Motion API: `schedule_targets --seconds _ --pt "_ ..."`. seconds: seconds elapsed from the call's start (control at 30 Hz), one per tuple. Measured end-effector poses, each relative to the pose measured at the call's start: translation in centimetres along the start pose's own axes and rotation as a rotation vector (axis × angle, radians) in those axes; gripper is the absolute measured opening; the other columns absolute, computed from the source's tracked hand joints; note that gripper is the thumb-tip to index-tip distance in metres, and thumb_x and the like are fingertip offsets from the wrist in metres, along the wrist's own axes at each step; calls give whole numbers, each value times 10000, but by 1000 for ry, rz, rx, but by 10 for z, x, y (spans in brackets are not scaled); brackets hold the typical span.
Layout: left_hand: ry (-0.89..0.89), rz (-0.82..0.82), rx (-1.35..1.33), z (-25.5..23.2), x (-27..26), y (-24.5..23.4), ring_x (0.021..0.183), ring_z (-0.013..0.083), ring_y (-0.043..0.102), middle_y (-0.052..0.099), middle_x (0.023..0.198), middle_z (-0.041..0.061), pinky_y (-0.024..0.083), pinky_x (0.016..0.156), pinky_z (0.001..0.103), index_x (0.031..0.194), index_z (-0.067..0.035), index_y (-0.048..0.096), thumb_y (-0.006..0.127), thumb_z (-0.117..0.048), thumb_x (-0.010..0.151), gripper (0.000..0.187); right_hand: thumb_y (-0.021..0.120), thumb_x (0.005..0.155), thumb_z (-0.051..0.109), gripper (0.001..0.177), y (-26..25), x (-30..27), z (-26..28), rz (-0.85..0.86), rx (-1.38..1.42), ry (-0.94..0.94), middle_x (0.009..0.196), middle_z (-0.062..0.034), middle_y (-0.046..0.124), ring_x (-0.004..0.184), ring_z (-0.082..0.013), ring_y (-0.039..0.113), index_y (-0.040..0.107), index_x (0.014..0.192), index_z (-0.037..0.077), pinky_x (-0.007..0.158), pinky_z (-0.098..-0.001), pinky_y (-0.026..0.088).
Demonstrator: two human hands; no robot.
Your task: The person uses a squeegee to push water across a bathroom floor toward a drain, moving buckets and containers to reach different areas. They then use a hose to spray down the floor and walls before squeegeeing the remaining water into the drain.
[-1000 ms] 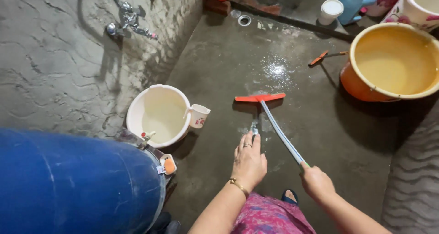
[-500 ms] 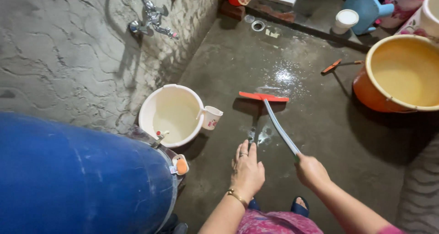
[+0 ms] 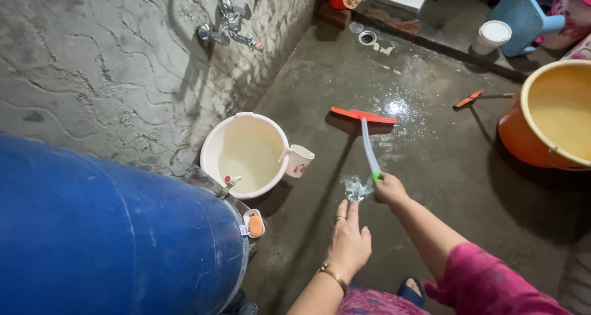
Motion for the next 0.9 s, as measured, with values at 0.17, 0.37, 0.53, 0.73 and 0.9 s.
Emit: schedule_targets --seconds 0.17,0.37,0.53,0.73,0.9 --pt "-157 -147 -549 83 54 79 1311 426 536 520 1419 314 448 1085 447 1566 23 266 674 -210 892 822 594 914 23 439 32 -51 32 323 1040 158 1079 -178 708 865 -228 751 563 1336 -90 705 -334 662" --pt "-289 -183 -645 87 102 77 1043 273 702 682 1198 228 565 881 392 1522 -31 317 784 -237 843 849 568 1001 214 492 -5 -71 49 324 670 32 1095 -194 735 851 -205 608 611 1472 80 704 -354 470" --pt "-468 -71 -401 75 100 60 955 376 715 697 1065 242 584 811 465 1377 -78 565 715 -137 814 586 627 945 235 535 -81 -90 11 46 432 -228 1319 -132 687 1219 -252 658 545 1446 64 1009 -356 504" --pt "-319 51 118 45 115 81 1020 442 686 633 1124 269 569 851 526 1485 -120 478 507 -86 999 488 655 898 221 535 -154 -101 -25 -276 5 -387 1419 -207 591 1270 -384 597 571 1409 86 1049 -421 488" --pt "-210 167 120 13 111 93 1053 461 664 567 1211 307 563 889 522 1461 -122 487 508 -59 940 525 666 880 214 538 -200 -117 -43 -358 -82 -375 1483 -205 529 1251 -423 573 570 1392 78 1031 -448 483"
Point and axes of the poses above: each hand's wrist, its own x-axis towards the middle knuckle, its own y-axis out of the palm, z = x × y, the point moved 8 cm from there along x, towards the middle knuckle
